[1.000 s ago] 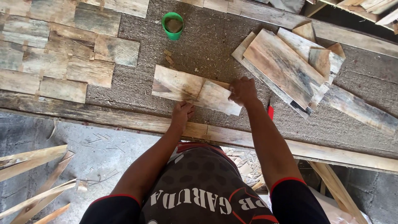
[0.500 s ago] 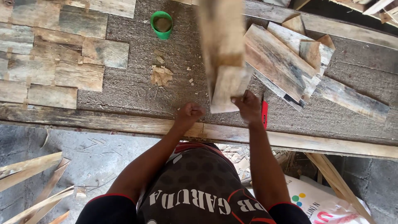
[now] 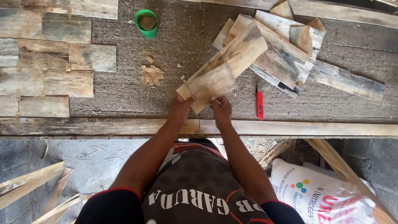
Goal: Using a utility knife to cut and shape small thin wood strips for an assembly.
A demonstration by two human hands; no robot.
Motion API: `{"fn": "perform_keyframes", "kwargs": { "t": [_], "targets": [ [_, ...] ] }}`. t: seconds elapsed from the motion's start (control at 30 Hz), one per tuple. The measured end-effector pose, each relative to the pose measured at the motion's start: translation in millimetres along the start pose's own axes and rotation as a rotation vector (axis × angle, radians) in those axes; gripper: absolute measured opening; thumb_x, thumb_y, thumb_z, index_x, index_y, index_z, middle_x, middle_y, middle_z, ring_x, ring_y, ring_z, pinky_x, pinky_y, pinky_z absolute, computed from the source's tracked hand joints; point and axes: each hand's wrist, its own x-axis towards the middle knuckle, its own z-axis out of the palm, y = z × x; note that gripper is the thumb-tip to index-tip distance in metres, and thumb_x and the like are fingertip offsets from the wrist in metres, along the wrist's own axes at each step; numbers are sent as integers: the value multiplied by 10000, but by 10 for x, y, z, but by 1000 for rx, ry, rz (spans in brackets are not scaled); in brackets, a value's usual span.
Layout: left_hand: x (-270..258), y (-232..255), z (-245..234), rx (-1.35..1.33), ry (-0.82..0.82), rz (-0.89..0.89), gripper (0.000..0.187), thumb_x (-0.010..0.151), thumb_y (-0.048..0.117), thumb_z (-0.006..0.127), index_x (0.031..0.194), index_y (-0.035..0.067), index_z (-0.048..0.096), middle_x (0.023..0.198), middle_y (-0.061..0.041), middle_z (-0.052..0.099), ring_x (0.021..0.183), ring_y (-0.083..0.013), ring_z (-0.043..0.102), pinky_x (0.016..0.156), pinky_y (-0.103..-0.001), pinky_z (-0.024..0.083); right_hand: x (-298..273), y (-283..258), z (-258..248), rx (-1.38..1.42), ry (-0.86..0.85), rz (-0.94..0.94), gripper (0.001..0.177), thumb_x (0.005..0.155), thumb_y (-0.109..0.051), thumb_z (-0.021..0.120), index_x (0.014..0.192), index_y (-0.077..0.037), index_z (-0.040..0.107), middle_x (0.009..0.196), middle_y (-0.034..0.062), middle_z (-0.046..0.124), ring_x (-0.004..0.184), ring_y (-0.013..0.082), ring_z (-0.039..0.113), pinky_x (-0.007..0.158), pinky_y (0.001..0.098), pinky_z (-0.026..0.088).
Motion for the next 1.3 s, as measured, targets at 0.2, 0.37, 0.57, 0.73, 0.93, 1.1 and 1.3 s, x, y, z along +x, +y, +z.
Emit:
{"fn": "perform_keyframes", "kwargs": {
  "t": [0.2, 0.37, 0.57, 0.73, 0.93, 1.1, 1.3],
  "targets": [
    [206, 498, -393, 151, -41, -43, 359, 843, 52, 775, 1180, 38, 653, 1233, -158, 743, 1171, -304, 719, 1045, -461, 588, 234, -241, -1105, -1140, 669, -320, 653, 795, -289, 842, 1313, -10, 558, 1309, 206, 515, 1122, 365, 498, 915, 562, 452],
    [181, 894, -542, 413, -10, -138, 867, 828, 147, 848, 1505, 34, 319, 1499, -241, 460, 1389, -377, 480, 1164, -584, 350, 293, -385, -1530, -1226, 504, -35, 687, 836, -354, 826, 1395, -114, 506, 1369, 176, 477, 1247, 392, 451, 1029, 589, 377],
    [294, 999, -666, 653, -6, -223, 1077, 768, 261, 870, 1599, -26, 247, 1608, -306, 387, 1481, -431, 403, 1192, -629, 307, 455, -389, -1722, -1195, 390, 153, 495, 986, -315, 697, 1392, -118, 493, 1370, 153, 480, 1194, 316, 542, 1075, 524, 441],
    [486, 911, -782, 681, -14, -254, 1080, 786, 248, 876, 1599, -19, 217, 1627, -310, 315, 1501, -435, 334, 1194, -619, 285, 589, -167, -2238, -966, 468, 177, 562, 985, -81, 627, 1414, 36, 284, 1275, 281, 402, 1066, 354, 551, 930, 449, 553],
    [603, 847, -596, 658, -152, -280, 1054, 754, 199, 870, 1596, 14, 264, 1621, -282, 384, 1477, -415, 391, 1187, -586, 310, 240, -478, -2030, -937, 628, 39, 552, 874, 58, 654, 1357, 25, 390, 1197, 238, 493, 1012, 286, 558, 838, 405, 570],
    [383, 1033, -73, 835, -143, -320, 1041, 815, 148, 844, 1616, 98, 179, 1575, -256, 366, 1425, -417, 430, 1145, -594, 377, 196, -415, -1409, -905, 198, -355, 201, 875, -195, 823, 1026, -97, 733, 947, 41, 737, 768, 148, 711, 683, 325, 611],
    [772, 410, -139, 741, 98, 188, 517, 855, 28, 786, 1321, 32, 563, 1259, -180, 681, 1110, -292, 704, 922, -376, 631, 193, -384, -734, -861, 154, -213, 280, 853, -269, 819, 1035, -71, 744, 854, 112, 761, 755, 238, 731, 742, 403, 586]
  ]
}}
